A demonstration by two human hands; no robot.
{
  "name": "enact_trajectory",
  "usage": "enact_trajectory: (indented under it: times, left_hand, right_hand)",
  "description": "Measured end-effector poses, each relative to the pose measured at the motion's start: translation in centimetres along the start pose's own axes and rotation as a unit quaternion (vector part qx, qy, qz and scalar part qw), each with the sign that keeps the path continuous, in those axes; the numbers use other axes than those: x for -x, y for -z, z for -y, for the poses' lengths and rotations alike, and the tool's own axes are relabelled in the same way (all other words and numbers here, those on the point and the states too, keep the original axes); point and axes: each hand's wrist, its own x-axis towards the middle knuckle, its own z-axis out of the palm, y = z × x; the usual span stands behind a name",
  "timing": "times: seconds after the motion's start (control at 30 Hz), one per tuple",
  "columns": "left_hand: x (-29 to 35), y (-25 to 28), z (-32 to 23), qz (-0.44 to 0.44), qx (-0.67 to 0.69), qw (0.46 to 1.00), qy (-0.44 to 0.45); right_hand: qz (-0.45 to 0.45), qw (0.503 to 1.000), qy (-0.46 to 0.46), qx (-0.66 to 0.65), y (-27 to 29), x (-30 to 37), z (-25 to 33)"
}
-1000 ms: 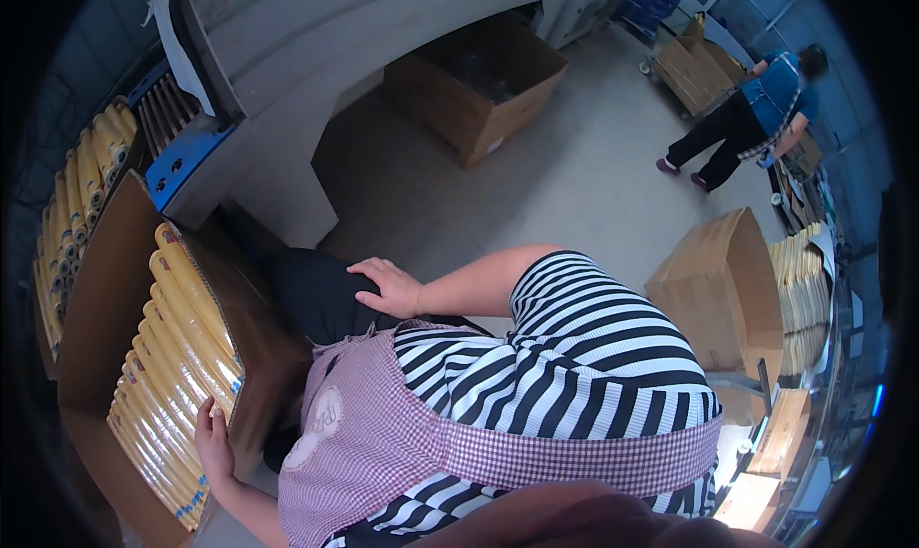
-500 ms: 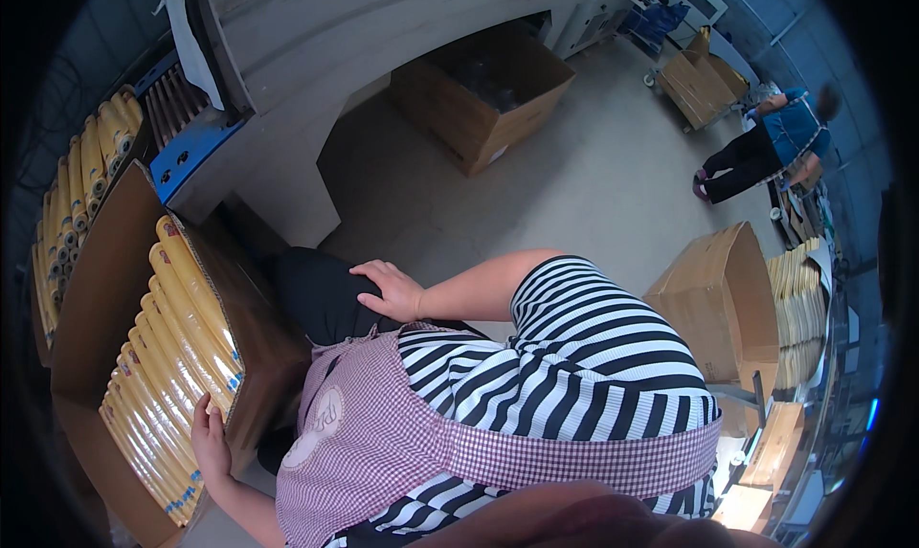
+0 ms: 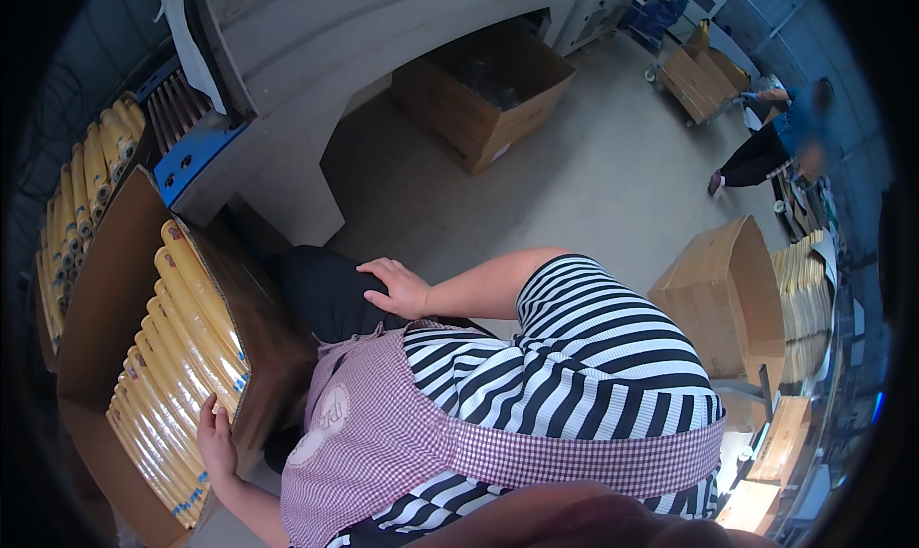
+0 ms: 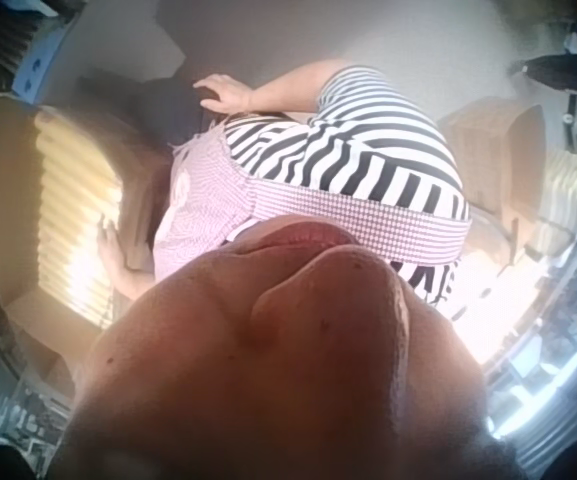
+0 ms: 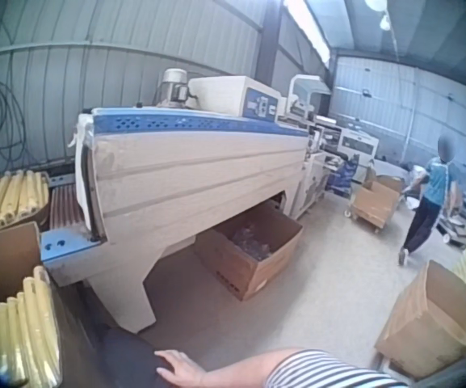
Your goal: The person packs long yellow plastic-wrapped rolls into a large cardboard box by hand, arranging them in layers and adjusting their position.
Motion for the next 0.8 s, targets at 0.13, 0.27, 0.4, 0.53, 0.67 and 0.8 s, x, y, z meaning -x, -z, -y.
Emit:
enact_trajectory:
  times: [0.13, 0.27, 0.4, 0.53, 0.67, 0.8]
  left_hand:
    - [0.0, 0.1, 0.0, 0.003, -0.012, 1.0, 0.002]
    - [-0.3, 0.2, -0.6, 0.01, -0.026, 1.0, -0.006]
    - [-0.2, 0.3, -0.8, 0.011, -0.04, 0.999, -0.015]
    - [0.6, 0.3, 0.5, -0.005, -0.03, 0.999, -0.01]
    - [0.8, 0.3, -2.6, 0.001, -0.063, 0.998, 0.014]
    - [0.4, 0.2, -2.5, -0.007, -0.079, 0.997, 0.022]
  right_hand:
    - [0.0, 1.0, -0.008, 0.006, 0.2, 0.2, 0.0]
    - [-0.021, 0.999, -0.022, 0.013, 0.2, 0.6, -0.7]
    - [-0.025, 0.999, -0.044, 0.008, 0.6, 1.2, -0.9]
    - [-0.03, 0.999, -0.015, 0.004, -0.1, 0.6, -0.6]
    - [-0.045, 0.999, 0.004, -0.001, 0.0, 0.5, -1.2]
    - [-0.018, 0.999, 0.039, -0.007, -0.1, 0.4, -2.5]
